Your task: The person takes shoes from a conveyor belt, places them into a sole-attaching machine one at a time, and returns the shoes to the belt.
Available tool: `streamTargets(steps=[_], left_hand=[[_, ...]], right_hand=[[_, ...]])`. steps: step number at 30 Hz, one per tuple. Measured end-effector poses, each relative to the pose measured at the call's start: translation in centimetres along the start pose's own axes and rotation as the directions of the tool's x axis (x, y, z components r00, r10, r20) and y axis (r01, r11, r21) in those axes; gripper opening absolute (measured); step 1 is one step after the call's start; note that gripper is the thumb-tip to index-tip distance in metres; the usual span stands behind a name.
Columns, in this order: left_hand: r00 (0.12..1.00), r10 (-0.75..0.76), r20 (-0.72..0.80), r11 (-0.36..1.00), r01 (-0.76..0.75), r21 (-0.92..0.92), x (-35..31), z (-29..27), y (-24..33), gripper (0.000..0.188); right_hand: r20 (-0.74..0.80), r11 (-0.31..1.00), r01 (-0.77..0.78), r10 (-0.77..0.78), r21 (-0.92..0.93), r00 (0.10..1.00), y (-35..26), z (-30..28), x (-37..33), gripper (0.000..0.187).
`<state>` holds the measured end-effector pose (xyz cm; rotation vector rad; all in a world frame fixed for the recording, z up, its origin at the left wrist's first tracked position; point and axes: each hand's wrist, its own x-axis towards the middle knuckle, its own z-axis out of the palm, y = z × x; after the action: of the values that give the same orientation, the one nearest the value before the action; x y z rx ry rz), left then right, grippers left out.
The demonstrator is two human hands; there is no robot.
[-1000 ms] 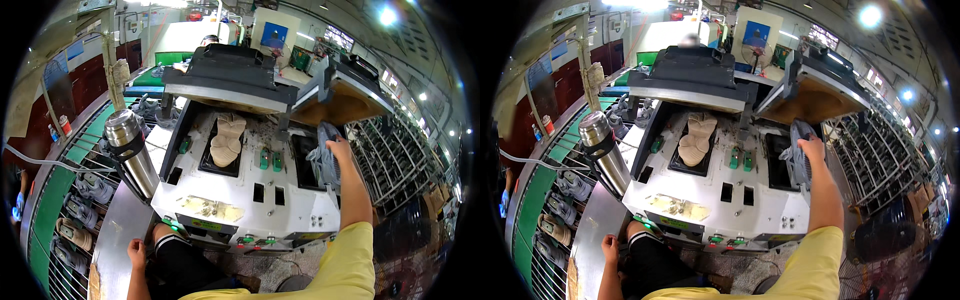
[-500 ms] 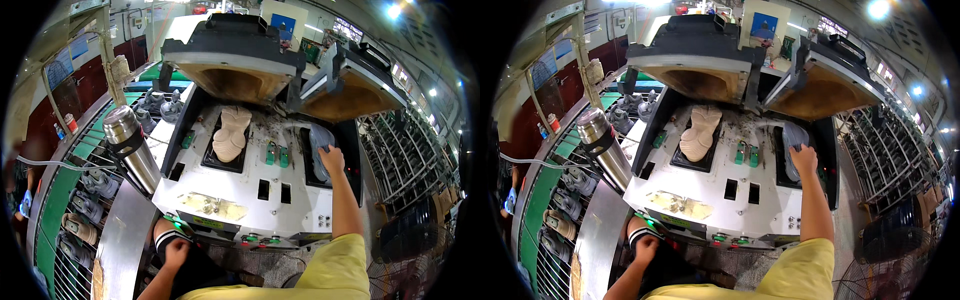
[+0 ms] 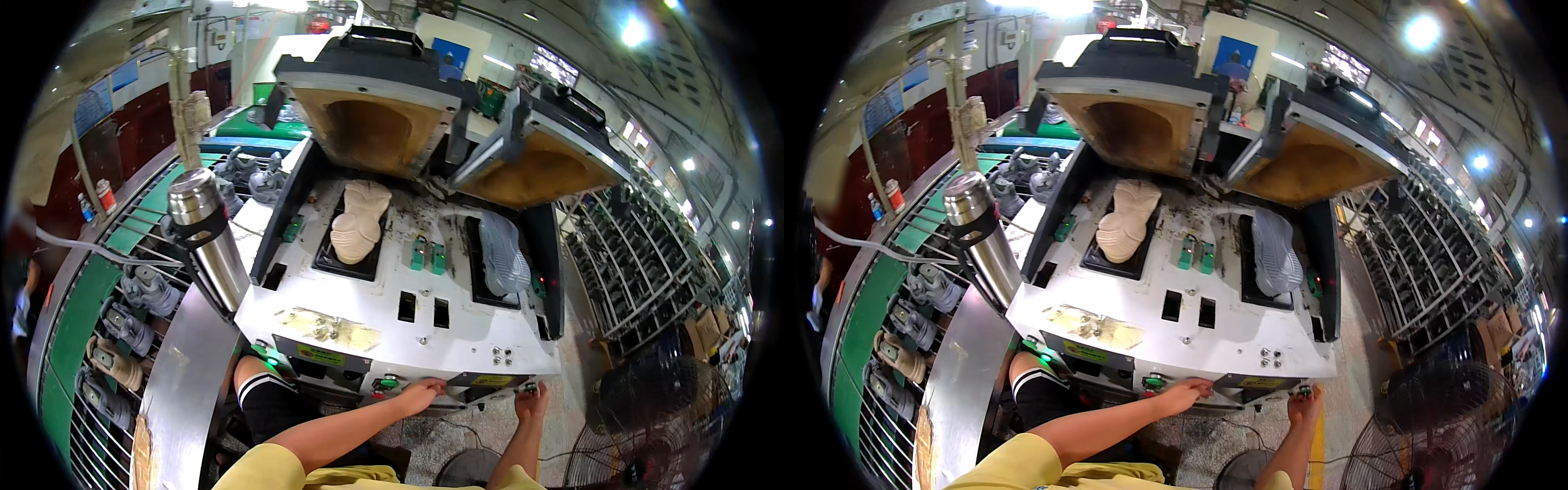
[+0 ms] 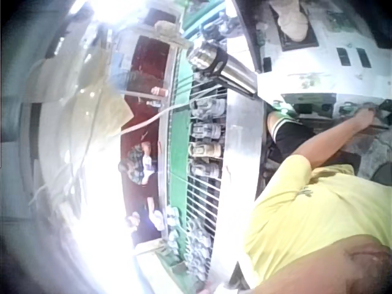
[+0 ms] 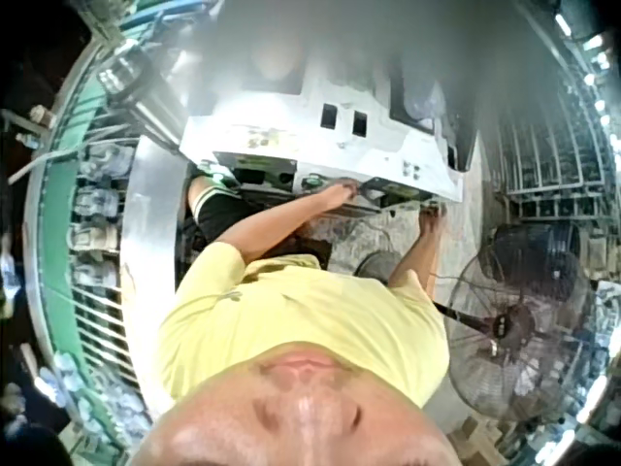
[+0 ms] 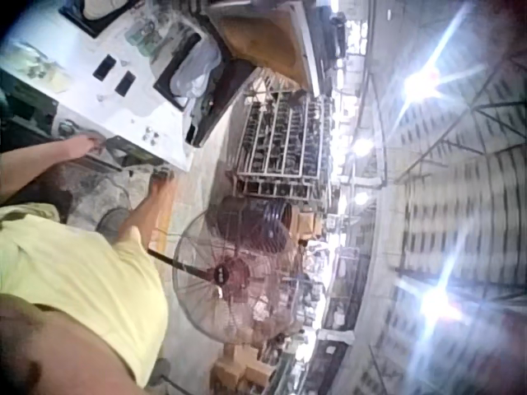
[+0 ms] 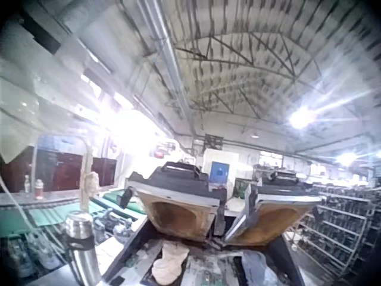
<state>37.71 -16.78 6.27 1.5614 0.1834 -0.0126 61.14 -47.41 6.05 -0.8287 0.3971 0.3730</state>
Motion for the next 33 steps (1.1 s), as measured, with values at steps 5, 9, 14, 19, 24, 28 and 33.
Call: streamTargets(steps=[5, 9, 14, 19, 24, 28, 33], left_hand=[[0.987, -0.057, 0.149, 0.986, 0.032, 0.164, -4.2, -2.7, 1.2, 0.034], [0.996, -0.078, 0.048, 0.964, 0.063, 0.257, -6.1, -3.3, -0.4, 0.035], [0.984, -0.172, -0.045, 0.930, 0.177, 0.322, -2.8, -2.1, 2.2, 0.031], [0.996, 0.018, -0.084, 0.974, 0.002, 0.227, -4.9, -3.2, -1.0, 0.028], [0.941, 0.069, -0.330, 0.993, -0.031, 0.118, -15.0, -9.3, -2.9, 0.027], [0.632, -0.021, -0.774, 0.998, -0.036, -0.057, -28.2, -13.6, -3.7, 0.022], [-0.063, 0.130, -0.990, 0.937, 0.335, 0.102, -47.1, -13.5, -7.3, 0.018]], right_hand=[[-0.215, 0.990, 0.129, -0.136, -0.050, 0.967, 3.6, 0.2, -3.2, 0.030], [-0.460, 0.919, 0.356, -0.393, -0.170, 0.796, 4.4, 1.5, -1.5, 0.036], [-0.271, 0.976, 0.154, -0.192, -0.154, 0.943, 1.2, 4.7, -3.2, 0.032], [0.255, -0.004, 0.257, -0.155, -0.966, 0.955, 5.3, 2.7, -6.4, 0.020], [0.920, -0.026, 0.943, 0.212, -0.333, 0.331, 18.2, 21.1, -21.9, 0.018], [0.985, -0.105, 0.991, -0.157, -0.084, 0.067, 25.0, 34.9, -20.1, 0.058], [0.786, -0.423, 0.678, -0.160, -0.601, 0.597, 29.4, 53.7, -15.5, 0.098]])
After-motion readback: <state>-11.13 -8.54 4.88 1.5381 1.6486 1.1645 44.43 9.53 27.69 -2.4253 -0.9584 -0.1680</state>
